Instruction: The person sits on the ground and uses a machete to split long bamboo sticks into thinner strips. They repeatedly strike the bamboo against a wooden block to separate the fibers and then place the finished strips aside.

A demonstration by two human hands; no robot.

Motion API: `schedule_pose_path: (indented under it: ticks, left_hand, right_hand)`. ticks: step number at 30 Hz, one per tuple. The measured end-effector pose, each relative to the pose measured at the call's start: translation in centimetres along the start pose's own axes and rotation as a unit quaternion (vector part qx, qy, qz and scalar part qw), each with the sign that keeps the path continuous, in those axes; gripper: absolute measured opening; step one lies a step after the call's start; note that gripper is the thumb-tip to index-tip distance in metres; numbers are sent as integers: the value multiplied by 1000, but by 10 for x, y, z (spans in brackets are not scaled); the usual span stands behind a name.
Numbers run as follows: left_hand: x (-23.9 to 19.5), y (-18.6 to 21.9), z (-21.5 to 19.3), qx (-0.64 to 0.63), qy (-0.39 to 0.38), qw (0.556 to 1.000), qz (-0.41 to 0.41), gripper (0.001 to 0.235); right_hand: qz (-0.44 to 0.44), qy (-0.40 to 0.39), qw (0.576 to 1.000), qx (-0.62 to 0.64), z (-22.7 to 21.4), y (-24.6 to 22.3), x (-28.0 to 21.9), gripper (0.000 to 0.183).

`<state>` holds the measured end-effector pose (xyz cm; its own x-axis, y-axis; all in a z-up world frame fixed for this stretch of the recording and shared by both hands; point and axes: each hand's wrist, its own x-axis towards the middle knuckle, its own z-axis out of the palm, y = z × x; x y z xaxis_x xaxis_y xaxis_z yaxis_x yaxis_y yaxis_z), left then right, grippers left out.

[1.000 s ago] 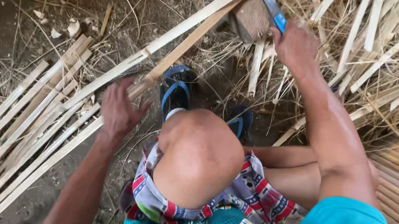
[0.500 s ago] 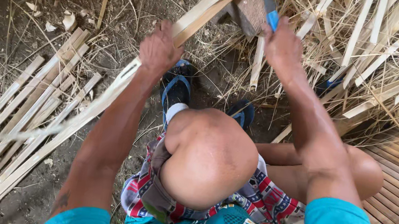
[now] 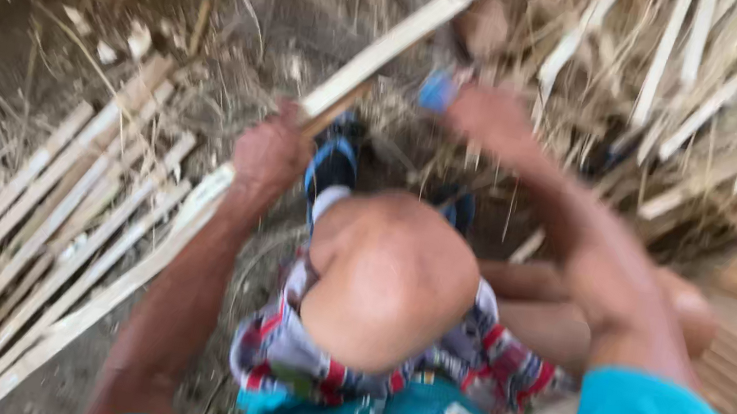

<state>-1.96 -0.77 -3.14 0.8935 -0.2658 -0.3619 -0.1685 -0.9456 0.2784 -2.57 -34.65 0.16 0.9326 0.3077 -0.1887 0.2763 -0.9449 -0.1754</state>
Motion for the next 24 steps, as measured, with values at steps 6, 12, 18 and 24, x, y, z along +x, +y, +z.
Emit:
schedule_pose_path:
  ticks: [6,12,18,24]
  left_hand:
    - [-11,-13,22,-12,47,999,23,66]
    - [-82,-87,9,-12,-120,987,-110,62]
    - [-12,-20,-18,-33,79,995,50,96]
    - [77,55,-7,-117,99,983,96,79]
  right_hand:
    - [119,-4,982,146,-5,2,9,46]
    - [229,-32,972,-25,-22,93,3,48]
    - [209,31,977,28,2,96,16,50]
    - [214,49,974,51,3,88,13,54]
